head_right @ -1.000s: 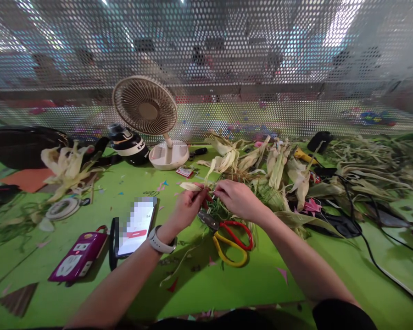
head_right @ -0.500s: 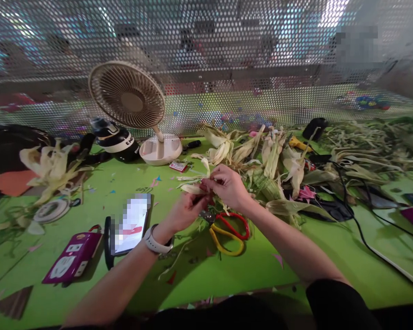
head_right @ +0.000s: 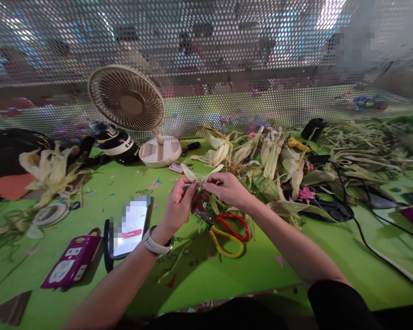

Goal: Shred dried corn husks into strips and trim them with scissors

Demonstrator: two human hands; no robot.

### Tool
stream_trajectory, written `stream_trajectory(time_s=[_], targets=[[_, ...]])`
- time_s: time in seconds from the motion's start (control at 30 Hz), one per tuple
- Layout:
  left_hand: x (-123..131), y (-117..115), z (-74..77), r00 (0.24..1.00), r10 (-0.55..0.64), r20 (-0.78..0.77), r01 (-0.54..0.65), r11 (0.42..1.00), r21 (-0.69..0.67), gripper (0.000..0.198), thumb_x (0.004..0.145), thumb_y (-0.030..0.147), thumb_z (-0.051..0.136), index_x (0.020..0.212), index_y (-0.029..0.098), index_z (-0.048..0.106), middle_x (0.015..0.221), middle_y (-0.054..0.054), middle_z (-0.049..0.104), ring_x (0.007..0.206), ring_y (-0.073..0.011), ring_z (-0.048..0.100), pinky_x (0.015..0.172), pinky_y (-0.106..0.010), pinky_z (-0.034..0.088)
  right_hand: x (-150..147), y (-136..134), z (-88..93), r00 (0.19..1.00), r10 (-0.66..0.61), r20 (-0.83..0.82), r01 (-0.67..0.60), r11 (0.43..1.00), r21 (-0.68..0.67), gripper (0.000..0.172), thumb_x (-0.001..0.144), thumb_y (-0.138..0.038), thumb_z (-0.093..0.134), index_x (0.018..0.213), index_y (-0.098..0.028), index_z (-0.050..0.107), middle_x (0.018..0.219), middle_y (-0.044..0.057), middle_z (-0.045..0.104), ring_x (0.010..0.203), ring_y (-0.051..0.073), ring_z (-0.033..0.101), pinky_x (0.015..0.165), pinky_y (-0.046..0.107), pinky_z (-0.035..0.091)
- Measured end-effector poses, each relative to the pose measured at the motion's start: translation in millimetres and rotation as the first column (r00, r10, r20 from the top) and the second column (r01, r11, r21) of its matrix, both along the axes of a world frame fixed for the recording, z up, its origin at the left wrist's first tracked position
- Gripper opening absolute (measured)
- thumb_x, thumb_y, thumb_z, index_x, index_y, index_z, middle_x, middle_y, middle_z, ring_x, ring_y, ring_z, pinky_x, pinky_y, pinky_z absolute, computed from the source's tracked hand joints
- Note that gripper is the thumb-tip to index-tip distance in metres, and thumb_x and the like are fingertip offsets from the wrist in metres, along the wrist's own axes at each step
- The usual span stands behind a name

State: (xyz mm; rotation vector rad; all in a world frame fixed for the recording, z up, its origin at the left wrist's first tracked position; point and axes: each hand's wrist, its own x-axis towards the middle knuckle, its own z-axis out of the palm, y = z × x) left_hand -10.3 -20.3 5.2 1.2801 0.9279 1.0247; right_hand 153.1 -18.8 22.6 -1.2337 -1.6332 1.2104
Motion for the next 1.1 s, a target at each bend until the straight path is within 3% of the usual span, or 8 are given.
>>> stream_trajectory(time_s=[0.13, 0.3, 0.63, 0.83, 0.97, 1.1], targets=[[0.4, -2.0, -0.2, 0.999, 0.046, -0.013, -0.046, 0.999, 0.014, 0.029, 0.085, 0.049, 0.055, 0.090, 0.022, 0.044, 0.053, 0.008, 0.055, 0.033, -0.0071, 0.044, 0.033, -0.018, 0.031, -2.1, -1.5, 3.0, 0.994, 0.065, -0.090, -0.068, 0.997, -0.038, 0.024, 0.078, -0.039, 0.064, 0.075, -0.015, 0.061, 0.064, -0.003, 0.055, 0.052, 0.007, 0.042, 0.047, 0.020, 0.032], [0.4, -3.7, -4.4, 0.998, 0.020, -0.059, -0.017, 0.999, 0.045, 0.028, 0.086, 0.049, 0.051, 0.093, 0.023, 0.044, 0.052, 0.008, 0.053, 0.032, -0.0066, 0.041, 0.033, -0.019, 0.030, -7.0, -1.5, -0.4, 0.989, 0.043, -0.139, -0.051, 0.997, -0.050, 0.017, 0.075, -0.032, 0.064, 0.071, -0.015, 0.060, 0.058, -0.006, 0.048, 0.049, 0.006, 0.037, 0.048, 0.020, 0.031], [3.5, -6.6, -7.7, 0.991, 0.119, -0.065, -0.109, 0.984, 0.141, 0.027, 0.088, 0.048, 0.049, 0.085, 0.022, 0.043, 0.050, 0.008, 0.046, 0.037, -0.0064, 0.039, 0.038, -0.020, 0.030, -6.7, 0.0, -10.6, 0.985, 0.051, -0.166, -0.054, 0.998, -0.014, 0.007, 0.075, -0.022, 0.058, 0.072, -0.016, 0.059, 0.056, -0.007, 0.045, 0.048, 0.006, 0.035, 0.049, 0.020, 0.032], [2.1, -1.6, -6.4, 0.996, 0.094, -0.006, -0.093, 0.993, 0.078, 0.026, 0.087, 0.048, 0.051, 0.086, 0.023, 0.043, 0.047, 0.010, 0.047, 0.030, -0.0068, 0.039, 0.030, -0.018, 0.031, -6.2, 0.8, -8.3, 0.981, 0.046, -0.190, -0.065, 0.994, -0.093, 0.014, 0.077, -0.030, 0.061, 0.074, -0.016, 0.058, 0.062, -0.006, 0.049, 0.050, 0.007, 0.039, 0.047, 0.020, 0.033], [-0.7, 4.6, -4.5, 0.992, 0.090, 0.091, -0.091, 0.996, 0.004, 0.025, 0.086, 0.047, 0.053, 0.087, 0.024, 0.043, 0.047, 0.010, 0.051, 0.029, -0.0074, 0.043, 0.030, -0.017, 0.034, -3.5, 1.5, -4.3, 0.971, 0.144, -0.189, -0.165, 0.981, -0.098, 0.017, 0.077, -0.032, 0.063, 0.084, -0.016, 0.059, 0.071, -0.002, 0.056, 0.064, 0.010, 0.052, 0.058, 0.022, 0.042], [-4.3, 6.1, -1.1, 0.988, 0.040, 0.151, -0.021, 0.992, -0.122, 0.028, 0.085, 0.048, 0.052, 0.087, 0.020, 0.051, 0.048, 0.006, 0.056, 0.031, -0.0080, 0.044, 0.030, -0.018, 0.031, 0.9, 2.8, -5.0, 0.993, 0.085, -0.081, -0.093, 0.991, -0.100, 0.021, 0.074, -0.030, 0.067, 0.086, -0.015, 0.059, 0.067, -0.003, 0.057, 0.061, 0.009, 0.050, 0.056, 0.022, 0.039]])
